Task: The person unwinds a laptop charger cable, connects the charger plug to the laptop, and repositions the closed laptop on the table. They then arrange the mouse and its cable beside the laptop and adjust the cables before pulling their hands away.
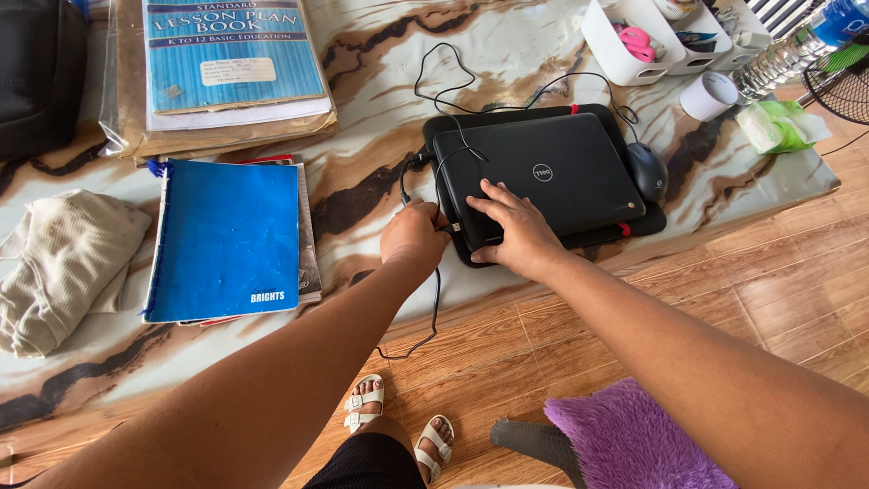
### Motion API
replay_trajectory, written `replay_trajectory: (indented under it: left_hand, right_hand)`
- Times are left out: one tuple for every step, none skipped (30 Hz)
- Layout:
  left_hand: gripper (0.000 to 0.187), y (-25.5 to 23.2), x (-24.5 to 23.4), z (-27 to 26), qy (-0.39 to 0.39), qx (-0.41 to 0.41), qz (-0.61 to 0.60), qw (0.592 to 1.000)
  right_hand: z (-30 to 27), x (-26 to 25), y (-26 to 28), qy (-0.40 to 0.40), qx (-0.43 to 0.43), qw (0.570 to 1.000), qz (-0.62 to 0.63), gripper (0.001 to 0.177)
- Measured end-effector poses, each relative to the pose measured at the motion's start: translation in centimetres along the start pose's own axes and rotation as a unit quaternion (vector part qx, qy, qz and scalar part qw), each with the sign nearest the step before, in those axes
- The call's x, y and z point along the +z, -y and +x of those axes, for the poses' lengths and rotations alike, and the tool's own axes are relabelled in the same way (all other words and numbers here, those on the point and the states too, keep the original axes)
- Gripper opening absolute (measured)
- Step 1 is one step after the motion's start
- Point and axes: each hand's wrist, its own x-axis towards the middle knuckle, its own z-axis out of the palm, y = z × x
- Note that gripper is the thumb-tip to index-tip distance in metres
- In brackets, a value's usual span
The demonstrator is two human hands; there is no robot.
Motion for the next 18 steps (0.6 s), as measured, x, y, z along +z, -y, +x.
replay_trajectory:
  left_hand:
    - [0.017, -0.02, -0.04, 0.02, -0.002, -0.001, 0.0, 1.0]
    - [0.017, 0.0, -0.1, 0.04, -0.002, 0.003, 0.0, 1.0]
    - [0.017, 0.06, -0.18, 0.06, -0.002, 0.007, 0.001, 1.0]
    - [0.017, 0.14, -0.27, 0.08, -0.002, 0.011, 0.002, 1.0]
    - [0.017, 0.22, -0.35, 0.11, 0.0, 0.017, 0.0, 1.0]
    - [0.017, 0.3, -0.47, 0.14, 0.002, 0.023, -0.001, 1.0]
    - [0.017, 0.34, -0.53, 0.17, 0.004, 0.03, -0.003, 1.0]
    - [0.017, 0.34, -0.51, 0.18, 0.005, 0.025, -0.002, 1.0]
    - [0.017, 0.33, -0.47, 0.14, 0.005, 0.021, -0.001, 1.0]
    - [0.017, 0.27, -0.44, 0.14, 0.005, 0.017, -0.001, 1.0]
    - [0.017, 0.2, -0.45, 0.18, 0.006, 0.022, 0.002, 1.0]
    - [0.018, 0.24, -0.47, 0.12, 0.006, 0.026, 0.003, 1.0]
    - [0.018, 0.29, -0.49, 0.03, 0.006, 0.03, 0.005, 1.0]
    - [0.017, 0.33, -0.54, -0.03, 0.003, 0.037, 0.006, 0.999]
    - [0.017, 0.37, -0.6, -0.11, 0.0, 0.045, 0.006, 0.999]
    - [0.017, 0.4, -0.66, -0.15, -0.003, 0.053, 0.007, 0.999]
    - [0.016, 0.36, -0.67, -0.2, -0.003, 0.047, 0.012, 0.999]
    - [0.015, 0.21, -0.59, -0.28, -0.003, 0.04, 0.016, 0.999]
  right_hand:
    - [0.02, -0.01, 0.02, 0.002, 0.003, 1.0, 0.0, 0.096]
    - [0.04, 0.0, 0.05, 0.006, 0.006, 1.0, -0.001, 0.096]
    - [0.05, -0.01, 0.08, 0.009, 0.008, 1.0, -0.002, 0.096]
    - [0.05, -0.04, 0.1, 0.01, 0.008, 1.0, -0.003, 0.096]
    - [0.05, -0.07, 0.13, 0.011, 0.007, 1.0, -0.005, 0.096]
    - [0.06, -0.1, 0.17, 0.012, 0.006, 1.0, -0.007, 0.096]
    - [0.1, -0.13, 0.22, 0.015, 0.009, 1.0, -0.009, 0.096]
    - [0.09, -0.11, 0.25, 0.018, 0.013, 1.0, -0.011, 0.095]
    - [0.07, -0.11, 0.26, 0.02, 0.016, 1.0, -0.012, 0.095]
    - [0.06, -0.18, 0.22, 0.016, 0.012, 1.0, -0.012, 0.095]
    - [0.02, -0.23, 0.18, 0.013, 0.007, 1.0, -0.013, 0.095]
    - [-0.02, -0.2, 0.2, 0.01, 0.001, 1.0, -0.013, 0.094]
    - [-0.04, -0.18, 0.22, 0.012, 0.004, 1.0, -0.012, 0.094]
    - [-0.02, -0.2, 0.23, 0.015, 0.006, 1.0, -0.011, 0.094]
    - [0.01, -0.2, 0.26, 0.017, 0.009, 1.0, -0.011, 0.094]
    - [0.02, -0.18, 0.28, 0.016, 0.008, 1.0, -0.01, 0.094]
    - [0.04, -0.15, 0.32, 0.015, 0.008, 1.0, -0.009, 0.094]
    - [0.03, -0.18, 0.31, 0.014, 0.008, 1.0, -0.009, 0.094]
